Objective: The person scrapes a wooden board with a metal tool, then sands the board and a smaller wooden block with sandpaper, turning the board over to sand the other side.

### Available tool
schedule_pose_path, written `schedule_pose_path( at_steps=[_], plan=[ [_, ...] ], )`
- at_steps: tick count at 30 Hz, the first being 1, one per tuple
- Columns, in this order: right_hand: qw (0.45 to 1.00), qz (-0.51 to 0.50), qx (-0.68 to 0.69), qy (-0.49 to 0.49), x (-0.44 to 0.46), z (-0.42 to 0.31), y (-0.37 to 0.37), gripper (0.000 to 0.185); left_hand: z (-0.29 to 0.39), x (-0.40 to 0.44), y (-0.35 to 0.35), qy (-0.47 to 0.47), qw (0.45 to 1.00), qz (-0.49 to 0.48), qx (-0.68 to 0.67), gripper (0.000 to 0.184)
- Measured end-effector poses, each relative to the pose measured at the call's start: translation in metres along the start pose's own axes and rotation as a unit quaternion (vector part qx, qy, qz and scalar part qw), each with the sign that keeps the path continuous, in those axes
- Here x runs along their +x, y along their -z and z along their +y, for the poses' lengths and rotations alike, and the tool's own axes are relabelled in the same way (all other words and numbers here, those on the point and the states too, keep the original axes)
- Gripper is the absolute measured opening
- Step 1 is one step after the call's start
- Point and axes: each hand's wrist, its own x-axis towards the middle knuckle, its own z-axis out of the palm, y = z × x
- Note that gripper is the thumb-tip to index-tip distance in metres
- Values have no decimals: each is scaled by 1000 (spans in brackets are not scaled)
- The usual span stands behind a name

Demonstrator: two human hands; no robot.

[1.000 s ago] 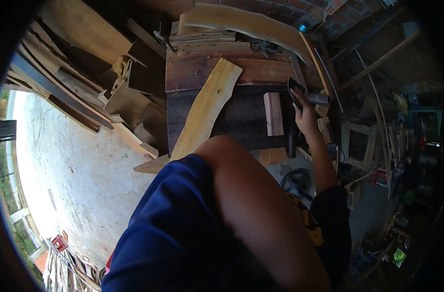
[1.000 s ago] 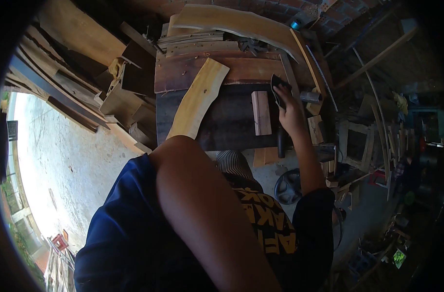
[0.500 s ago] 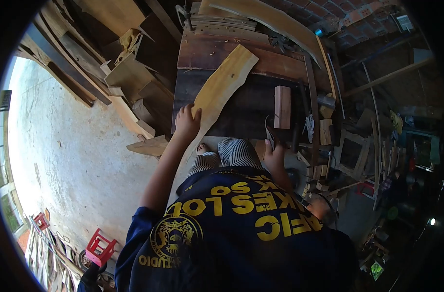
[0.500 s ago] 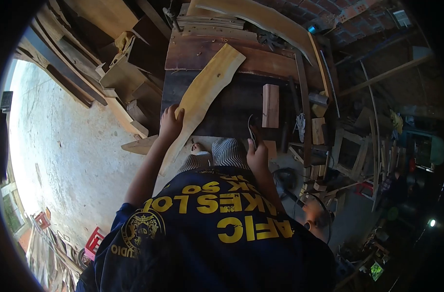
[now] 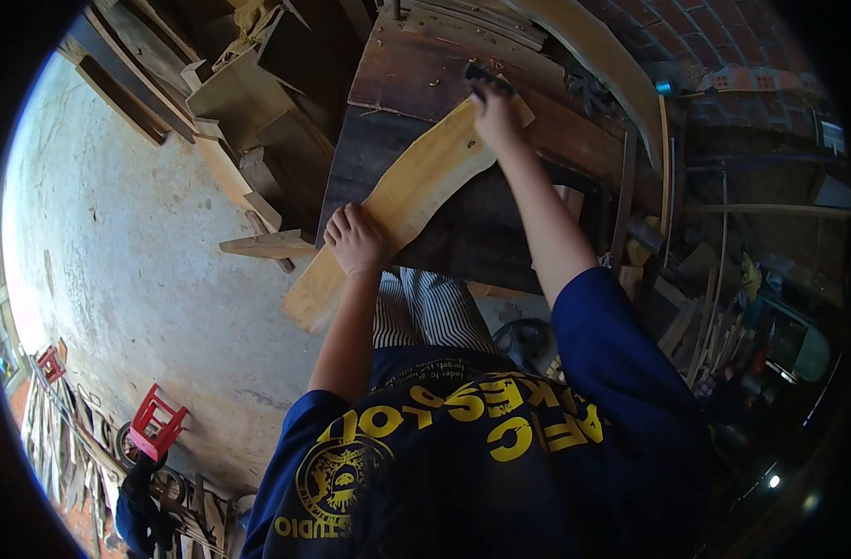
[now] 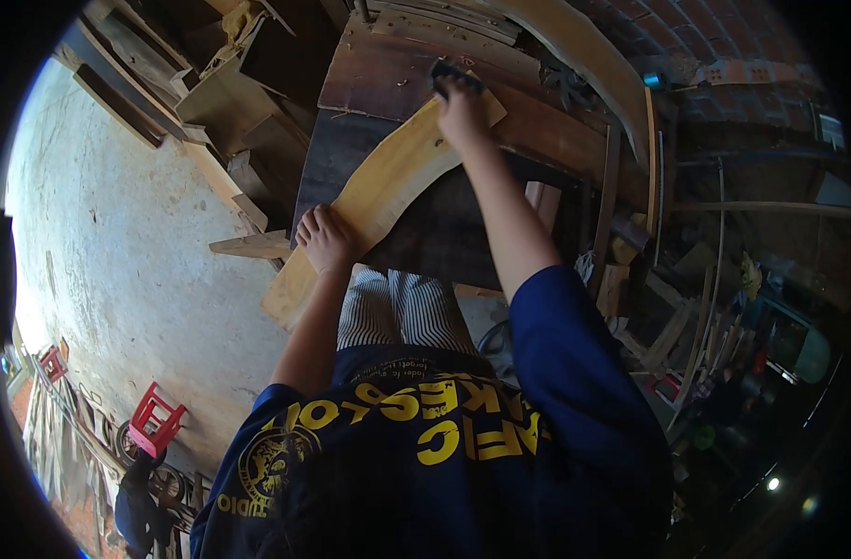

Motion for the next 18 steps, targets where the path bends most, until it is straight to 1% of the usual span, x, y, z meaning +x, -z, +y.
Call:
schedule_pose_path(
  at_steps=[1, 3, 4, 6, 7, 9, 11, 12, 13, 14, 15, 17, 18],
  plan=[
    [999, -39, 2, 9, -17, -34, -10, 43, 0, 0, 0, -6, 1000, 14, 1, 26],
    [974, -90, 50, 203, -58, -75, -41, 39, 0, 1, 2, -3, 1000, 26, 1, 25],
    [972, -97, 49, 207, -61, -71, -38, 39, 0, 1, 2, -9, 999, 36, 4, 24],
    [947, -143, 80, 276, -62, -52, -22, 52, 0, 1, 1, -19, 998, 58, 17, 21],
    [957, -110, 62, 261, -44, -24, -13, 55, 1, 2, 1, -16, 998, 54, 17, 21],
    [987, -32, 27, 154, -7, 22, 3, 55, 1, 1, 2, -14, 998, 53, 15, 20],
    [998, 23, 36, 35, 1, 21, 3, 55, 1, -1, 2, -10, 998, 56, 17, 19],
    [999, -5, 45, 27, -9, 10, -5, 53, 3, 1, 2, -10, 998, 64, 17, 18],
    [998, -32, 54, 21, -24, -18, -9, 52, 4, 3, 2, -6, 998, 67, 15, 18],
    [990, -63, 68, 110, -44, -27, -17, 43, 4, 4, 3, -12, 997, 73, 13, 17],
    [983, -92, 70, 144, -47, -20, -18, 43, 3, 2, 3, -18, 997, 75, 12, 16],
    [971, -92, 66, 211, -20, 10, 0, 41, 4, 4, 4, -8, 998, 62, 7, 16],
    [980, -79, 32, 178, -3, 24, 7, 42, 5, 3, 5, 1, 999, 53, 3, 16]
  ],
)
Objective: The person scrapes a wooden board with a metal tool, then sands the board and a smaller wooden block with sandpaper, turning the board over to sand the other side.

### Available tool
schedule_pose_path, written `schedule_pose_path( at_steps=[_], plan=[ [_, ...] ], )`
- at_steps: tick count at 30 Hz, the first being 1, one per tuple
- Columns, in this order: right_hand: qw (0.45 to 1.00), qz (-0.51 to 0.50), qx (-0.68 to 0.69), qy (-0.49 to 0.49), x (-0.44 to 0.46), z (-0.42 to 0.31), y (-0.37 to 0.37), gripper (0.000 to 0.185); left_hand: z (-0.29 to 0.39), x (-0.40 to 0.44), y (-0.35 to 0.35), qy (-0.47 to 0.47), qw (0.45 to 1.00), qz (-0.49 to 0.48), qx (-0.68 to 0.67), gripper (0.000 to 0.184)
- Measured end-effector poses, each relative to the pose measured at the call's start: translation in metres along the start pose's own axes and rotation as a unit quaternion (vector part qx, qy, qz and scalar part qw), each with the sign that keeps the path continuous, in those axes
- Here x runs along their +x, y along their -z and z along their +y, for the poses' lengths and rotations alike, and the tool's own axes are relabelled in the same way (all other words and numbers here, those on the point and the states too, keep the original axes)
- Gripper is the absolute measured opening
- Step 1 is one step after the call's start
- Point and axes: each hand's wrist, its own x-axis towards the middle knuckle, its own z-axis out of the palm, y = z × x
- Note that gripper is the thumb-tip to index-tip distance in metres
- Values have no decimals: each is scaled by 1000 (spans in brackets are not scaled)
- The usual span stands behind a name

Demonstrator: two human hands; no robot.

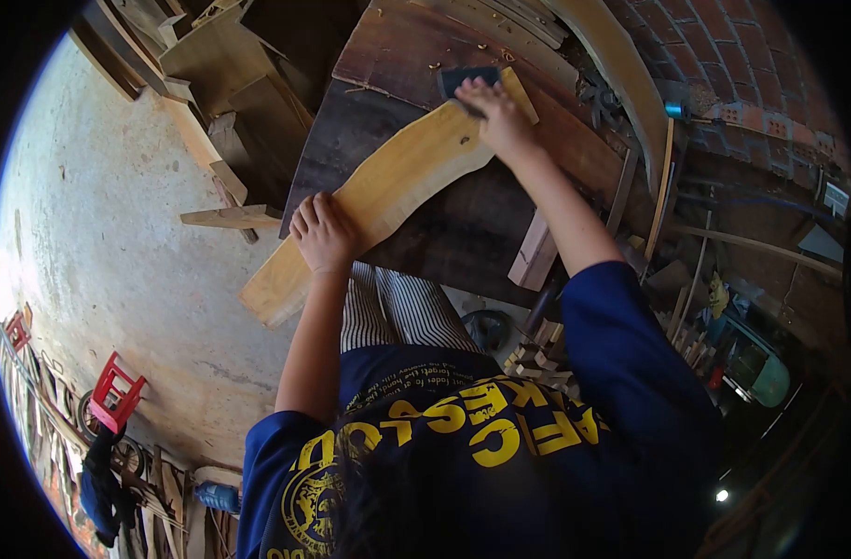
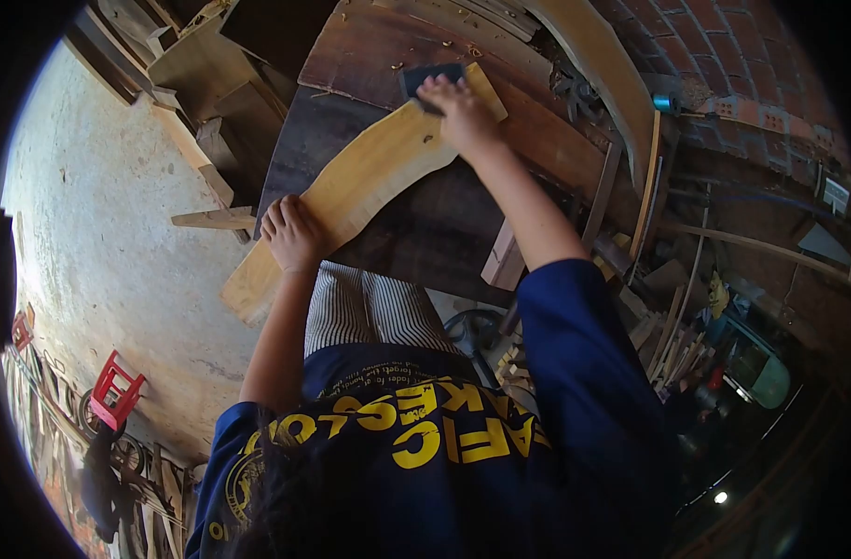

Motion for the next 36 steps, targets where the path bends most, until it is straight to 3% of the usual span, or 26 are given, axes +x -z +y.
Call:
schedule_pose_path(
  at_steps=[3, 5, 7, 8, 9, 11, 12, 13, 16, 18, 19, 21, 22, 25, 27, 29, 30, 31, 35, 36],
  plan=[
    [993, 55, -34, -101, 6, -20, -19, 41, 2, 0, 1, 7, 1000, 11, 2, 16],
    [999, -35, 19, -7, -11, -36, -25, 42, 3, 4, 0, 6, 1000, 17, -1, 15],
    [997, -48, 24, 58, -2, 3, -5, 44, 2, 1, 1, 12, 1000, 2, -11, 15],
    [999, -25, 36, 0, 6, 27, 0, 45, 2, -1, 3, 14, 1000, -2, -11, 15],
    [996, 44, -49, -55, 12, 37, 4, 45, 2, -1, 4, 15, 1000, -11, -4, 16],
    [981, 106, -101, -129, 8, 7, -15, 46, 2, 0, 3, 19, 1000, -12, 2, 16],
    [986, 121, 43, -106, -3, -4, -46, 48, 0, -1, 1, 11, 1000, -1, -1, 16],
    [1000, 16, 8, 15, -9, -48, -27, 45, -1, 0, -2, 3, 1000, 9, -4, 16],
    [995, -9, 58, 77, -8, -14, -12, 40, 1, 1, 2, 29, 999, -27, -26, 18],
    [993, 89, -36, -62, 12, 30, -2, 33, 4, 1, 5, 30, 999, -27, -18, 17],
    [994, 88, -36, -59, 11, 16, -6, 33, 4, 3, 6, 26, 999, -22, -8, 17],
    [980, 81, 51, -176, 3, -41, -27, 33, 3, 2, 5, 24, 1000, -10, -9, 17],
    [997, 75, 17, 28, -9, -62, -42, 34, 3, 3, 4, 20, 1000, -2, -10, 17],
    [997, 6, 62, 52, -4, -22, -21, 38, 1, 1, 2, 33, 999, -23, -25, 20],
    [994, 84, -38, -61, 17, 21, -6, 38, 3, 1, 2, 37, 999, -28, -19, 20],
    [977, 129, -57, -162, 21, -1, -20, 40, 3, 1, 4, 36, 999, -24, -13, 20],
    [968, 90, 48, -231, 17, -32, -29, 40, 3, 1, 4, 40, 999, -30, -21, 20],
    [994, 98, 18, -52, -2, -53, -49, 41, 2, 2, 4, 41, 998, -37, -29, 20],
    [996, 22, 80, 26, -4, -21, -16, 40, 0, -1, 2, 33, 999, -25, -32, 18],
    [993, 41, 87, -62, 8, 6, -3, 35, 1, -1, 3, 37, 998, -27, -33, 18]
  ],
)
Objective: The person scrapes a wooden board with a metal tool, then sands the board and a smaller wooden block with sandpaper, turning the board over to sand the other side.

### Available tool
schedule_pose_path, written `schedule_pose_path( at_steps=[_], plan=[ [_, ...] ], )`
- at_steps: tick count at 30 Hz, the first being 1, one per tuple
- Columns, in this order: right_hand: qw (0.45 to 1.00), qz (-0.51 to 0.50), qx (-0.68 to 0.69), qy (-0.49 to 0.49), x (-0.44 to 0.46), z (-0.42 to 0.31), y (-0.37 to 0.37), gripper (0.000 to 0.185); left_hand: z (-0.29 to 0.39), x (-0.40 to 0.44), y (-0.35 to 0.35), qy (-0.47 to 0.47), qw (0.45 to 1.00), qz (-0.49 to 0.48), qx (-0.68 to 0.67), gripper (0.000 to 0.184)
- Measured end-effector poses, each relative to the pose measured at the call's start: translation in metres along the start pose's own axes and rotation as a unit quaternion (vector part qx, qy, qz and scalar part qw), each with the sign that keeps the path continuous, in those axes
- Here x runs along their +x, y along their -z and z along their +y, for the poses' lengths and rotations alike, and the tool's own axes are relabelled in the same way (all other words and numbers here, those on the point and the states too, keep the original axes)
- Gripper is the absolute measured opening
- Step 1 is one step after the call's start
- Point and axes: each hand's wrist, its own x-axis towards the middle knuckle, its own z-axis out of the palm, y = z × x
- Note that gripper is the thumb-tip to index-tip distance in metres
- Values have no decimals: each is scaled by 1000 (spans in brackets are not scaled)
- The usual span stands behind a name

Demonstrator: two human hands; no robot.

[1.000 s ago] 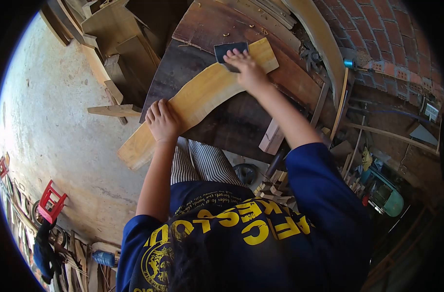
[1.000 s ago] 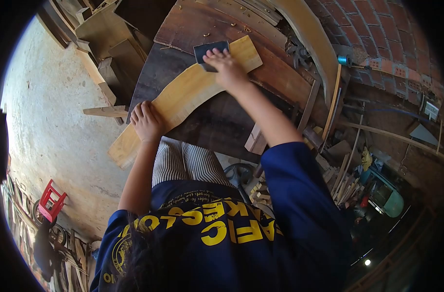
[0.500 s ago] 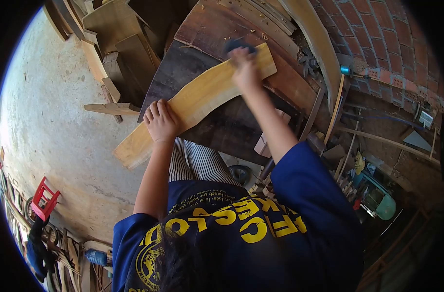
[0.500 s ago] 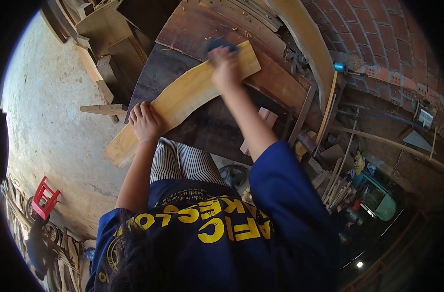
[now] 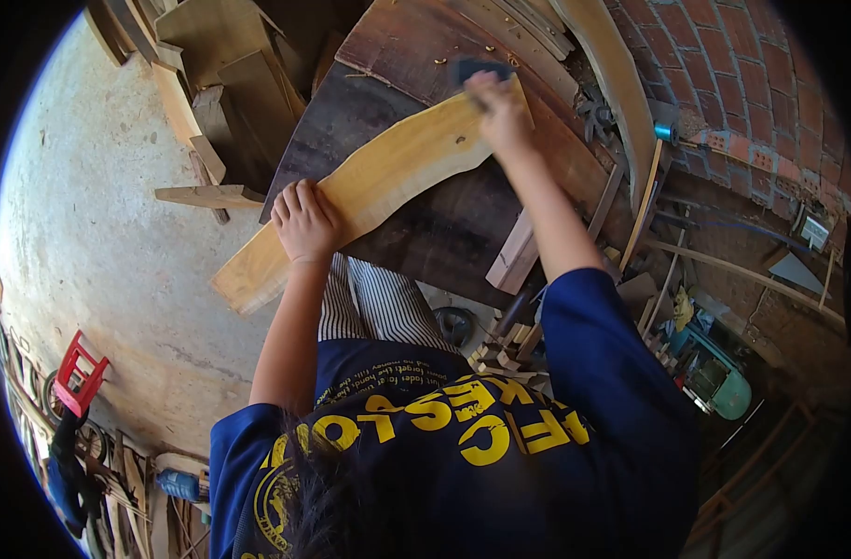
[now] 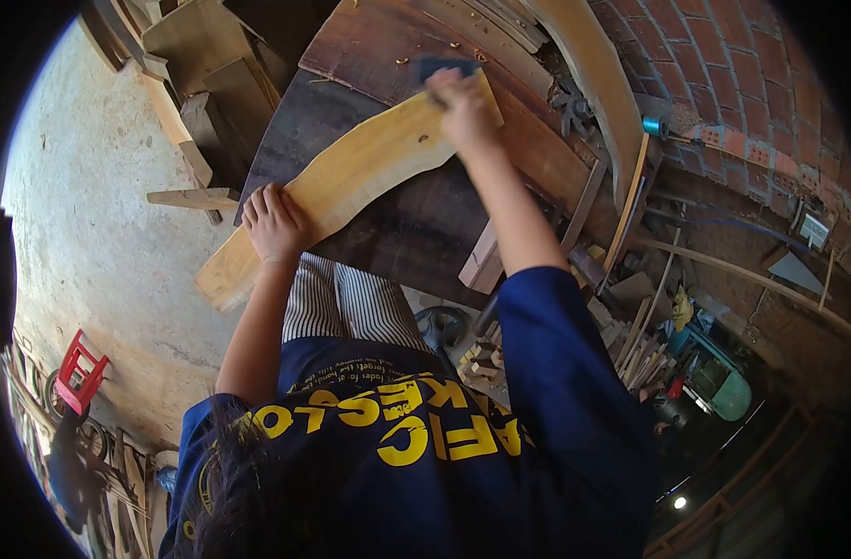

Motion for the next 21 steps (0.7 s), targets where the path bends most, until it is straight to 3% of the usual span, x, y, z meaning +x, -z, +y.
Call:
schedule_pose_path(
  at_steps=[1, 3, 4, 5, 6, 9, 10, 11, 12, 13, 15, 16, 17, 19, 20, 21],
  plan=[
    [991, 67, -113, 9, 15, 9, 10, 33, 1, 1, 0, 5, 1000, 3, 0, 18],
    [980, 99, -144, -96, 12, -2, -16, 36, 2, 2, 2, 1, 1000, 6, 8, 17],
    [989, 61, -52, -121, 0, -25, -35, 40, 2, 3, 2, -2, 1000, 10, 15, 16],
    [997, 29, -71, 19, -25, -42, -61, 42, 1, 4, 1, -1, 1000, 15, 15, 16],
    [994, -51, -7, 96, -42, -73, -66, 40, 0, 4, -1, -8, 1000, 22, 10, 16],
    [986, -106, 43, 122, -40, -58, -23, 37, 0, -5, 7, -6, 1000, 14, 4, 16],
    [998, -24, 25, 43, -27, -35, -19, 34, 1, -5, 8, -5, 1000, 15, 2, 16],
    [984, 63, 143, -85, -14, 12, -31, 30, 0, -6, 7, 7, 1000, 14, 5, 16],
    [994, 41, -43, -91, -1, 1, 0, 32, 0, -5, 6, 3, 1000, 23, 2, 17],
    [995, 36, -40, -86, -7, -1, -18, 32, 1, -6, 5, -5, 999, 33, -2, 18],
    [949, 186, 202, -157, -21, -10, -72, 33, -1, -6, 6, 9, 999, 33, -16, 17],
    [949, 185, 204, -151, -21, -27, -73, 33, -1, -5, 7, 9, 1000, 22, -14, 17],
    [985, 87, 143, -43, -27, -49, -65, 33, -1, 1, 1, 5, 1000, 15, -15, 18],
    [980, -122, 10, 157, -48, -86, -46, 33, -1, 1, -1, 5, 1000, 15, -14, 18],
    [986, -60, -26, 153, -32, -60, -36, 33, -1, 0, -1, 7, 1000, 13, -13, 18],
    [998, -17, 47, 49, -18, -19, -36, 34, -1, 0, -2, 9, 1000, 12, -12, 18]
  ],
)
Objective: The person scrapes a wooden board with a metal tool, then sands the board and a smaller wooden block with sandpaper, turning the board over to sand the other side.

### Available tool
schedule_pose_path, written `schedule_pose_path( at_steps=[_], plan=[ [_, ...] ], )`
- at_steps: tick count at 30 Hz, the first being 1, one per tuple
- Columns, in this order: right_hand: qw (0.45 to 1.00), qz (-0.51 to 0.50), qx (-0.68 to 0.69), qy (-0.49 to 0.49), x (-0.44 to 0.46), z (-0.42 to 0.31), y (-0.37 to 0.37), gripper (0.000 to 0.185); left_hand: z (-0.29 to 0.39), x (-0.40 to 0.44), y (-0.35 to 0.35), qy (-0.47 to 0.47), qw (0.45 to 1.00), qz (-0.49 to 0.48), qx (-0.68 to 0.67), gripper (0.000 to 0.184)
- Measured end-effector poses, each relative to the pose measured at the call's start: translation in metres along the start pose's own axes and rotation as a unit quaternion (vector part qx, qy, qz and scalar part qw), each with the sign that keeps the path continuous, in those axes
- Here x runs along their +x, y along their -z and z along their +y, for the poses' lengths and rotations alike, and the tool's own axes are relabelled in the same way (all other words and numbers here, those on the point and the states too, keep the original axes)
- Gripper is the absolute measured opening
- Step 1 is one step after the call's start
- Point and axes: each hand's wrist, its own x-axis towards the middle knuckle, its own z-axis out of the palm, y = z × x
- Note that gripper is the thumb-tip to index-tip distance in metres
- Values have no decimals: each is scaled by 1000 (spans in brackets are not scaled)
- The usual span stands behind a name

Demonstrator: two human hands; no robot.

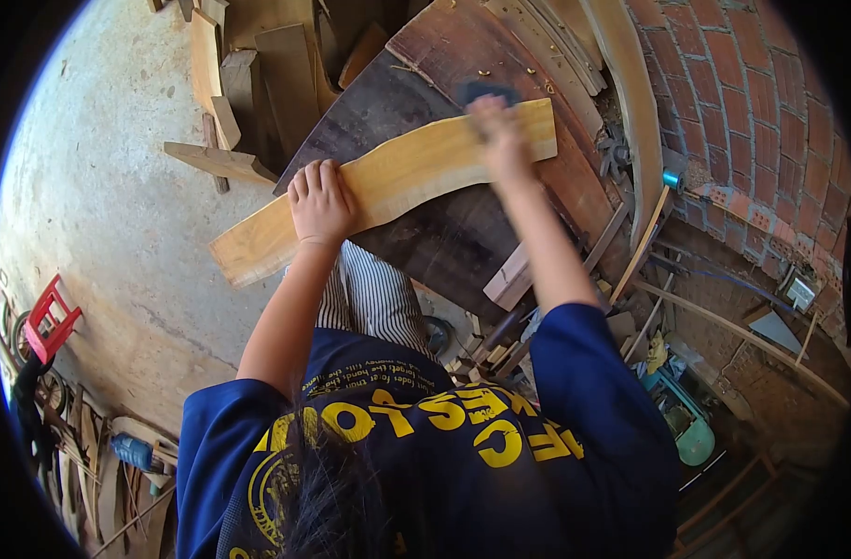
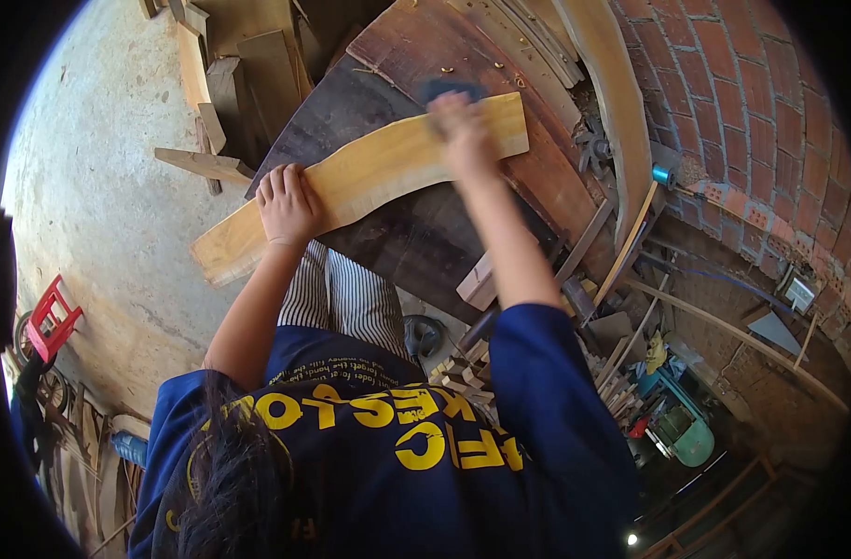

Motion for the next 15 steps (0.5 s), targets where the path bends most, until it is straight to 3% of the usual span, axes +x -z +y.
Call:
schedule_pose_path(
  at_steps=[1, 2, 4, 6, 8, 10, 11, 13, 15],
  plan=[
    [985, 59, 110, -119, 12, 54, 7, 34, 1, 0, 0, 1, 1000, 1, -2, 19],
    [987, 48, -122, -96, 24, 36, 40, 36, 0, 0, 1, -1, 1000, 2, -4, 19],
    [972, 131, -139, -137, 11, 37, 0, 38, -1, 0, 1, -5, 1000, -2, 0, 20],
    [988, 107, -76, -81, -14, -32, -42, 41, -1, 1, 2, -10, 1000, -10, 1, 20],
    [997, -15, -75, -11, -33, -91, -42, 42, 0, 0, 2, 3, 1000, -9, -4, 20],
    [991, -97, -77, 47, -20, -55, -11, 42, 1, 1, 1, -3, 1000, -5, -6, 20],
    [996, -39, -66, 36, -12, -23, 1, 38, 1, 0, 1, -6, 1000, -9, 0, 22],
    [988, 12, -83, -132, 15, 25, 36, 36, -1, -2, 2, 3, 1000, -11, 13, 23],
    [976, 64, -153, -141, 18, 23, 29, 37, -1, 0, 0, -10, 1000, 7, 8, 23]
  ],
)
